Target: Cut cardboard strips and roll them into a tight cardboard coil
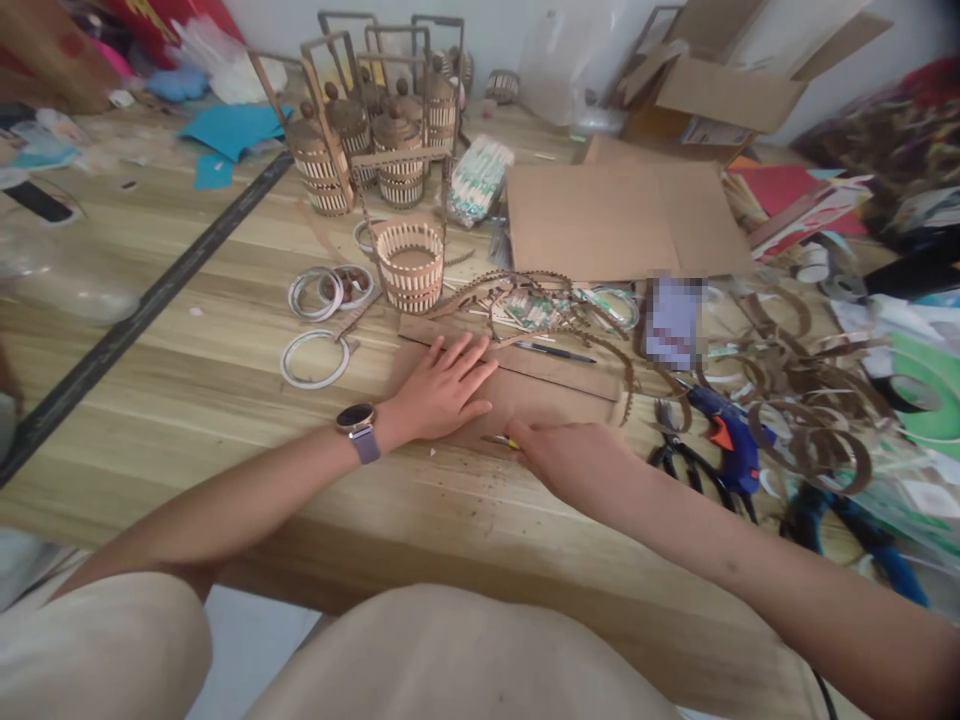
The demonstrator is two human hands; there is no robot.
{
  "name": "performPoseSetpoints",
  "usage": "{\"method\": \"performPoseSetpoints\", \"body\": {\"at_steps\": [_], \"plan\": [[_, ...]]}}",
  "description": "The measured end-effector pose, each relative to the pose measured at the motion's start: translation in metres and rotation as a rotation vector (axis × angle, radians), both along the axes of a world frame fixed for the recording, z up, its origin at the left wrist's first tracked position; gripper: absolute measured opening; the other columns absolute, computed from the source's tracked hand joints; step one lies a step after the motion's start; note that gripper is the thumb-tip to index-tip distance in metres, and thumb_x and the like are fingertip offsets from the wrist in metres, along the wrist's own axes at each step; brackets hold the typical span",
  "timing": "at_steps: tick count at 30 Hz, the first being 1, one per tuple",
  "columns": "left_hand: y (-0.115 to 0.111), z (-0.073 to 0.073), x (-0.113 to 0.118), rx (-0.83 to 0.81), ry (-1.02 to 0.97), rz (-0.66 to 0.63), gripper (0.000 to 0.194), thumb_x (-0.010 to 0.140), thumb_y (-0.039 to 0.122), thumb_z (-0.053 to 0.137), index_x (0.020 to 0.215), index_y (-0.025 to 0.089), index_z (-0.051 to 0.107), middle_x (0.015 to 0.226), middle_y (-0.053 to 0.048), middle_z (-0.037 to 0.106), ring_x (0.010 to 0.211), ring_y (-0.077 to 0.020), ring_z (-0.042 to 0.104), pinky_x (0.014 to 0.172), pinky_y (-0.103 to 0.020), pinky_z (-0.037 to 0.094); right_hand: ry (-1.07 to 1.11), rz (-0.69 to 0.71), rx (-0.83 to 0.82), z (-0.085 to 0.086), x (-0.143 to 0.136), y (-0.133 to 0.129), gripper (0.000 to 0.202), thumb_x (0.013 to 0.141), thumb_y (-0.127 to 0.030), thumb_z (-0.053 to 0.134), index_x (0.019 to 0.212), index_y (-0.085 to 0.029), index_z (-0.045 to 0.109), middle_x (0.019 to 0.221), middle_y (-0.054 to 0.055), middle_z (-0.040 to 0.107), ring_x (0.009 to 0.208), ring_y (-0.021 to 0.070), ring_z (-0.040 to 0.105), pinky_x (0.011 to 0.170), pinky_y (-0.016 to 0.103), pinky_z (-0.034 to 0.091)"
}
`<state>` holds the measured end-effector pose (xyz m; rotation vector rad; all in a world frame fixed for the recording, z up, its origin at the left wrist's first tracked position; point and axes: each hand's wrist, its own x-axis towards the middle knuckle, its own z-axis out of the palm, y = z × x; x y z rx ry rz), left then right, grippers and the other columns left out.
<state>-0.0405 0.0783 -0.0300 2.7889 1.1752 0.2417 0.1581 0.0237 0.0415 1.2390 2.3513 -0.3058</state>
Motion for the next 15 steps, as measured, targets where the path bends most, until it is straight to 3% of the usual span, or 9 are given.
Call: {"method": "performPoseSetpoints", "body": {"at_steps": [4,15], "plan": [[-0.0003,-0.0049,-0.0003,0.007,0.011,0.003,0.062,0.100,0.050,0.041,0.148,0.011,0.041,0.161,-0.018,0.027,0.149,-0.0386,0.021,0.119,-0.061,0.016,-0.005,0.048,-0.014,-0.0037,-0.0059,0.0059,0.019,0.097,-0.016,0.050,0.113,-0.019,0.060,0.087,0.011,0.076,0.078,0.0258,0.074,0.053,0.026,0.046],[-0.0014,-0.0051,0.0008,0.052,0.017,0.016,0.066,0.099,0.055,0.041,0.147,0.010,0.043,0.161,-0.021,0.025,0.148,-0.0396,0.025,0.118,-0.061,0.020,-0.069,0.081,-0.002,-0.0022,-0.0085,0.0086,0.028,0.098,-0.021,0.047,0.126,-0.020,0.054,0.085,0.007,0.076,0.077,0.0241,0.074,0.051,0.025,0.042]]}}
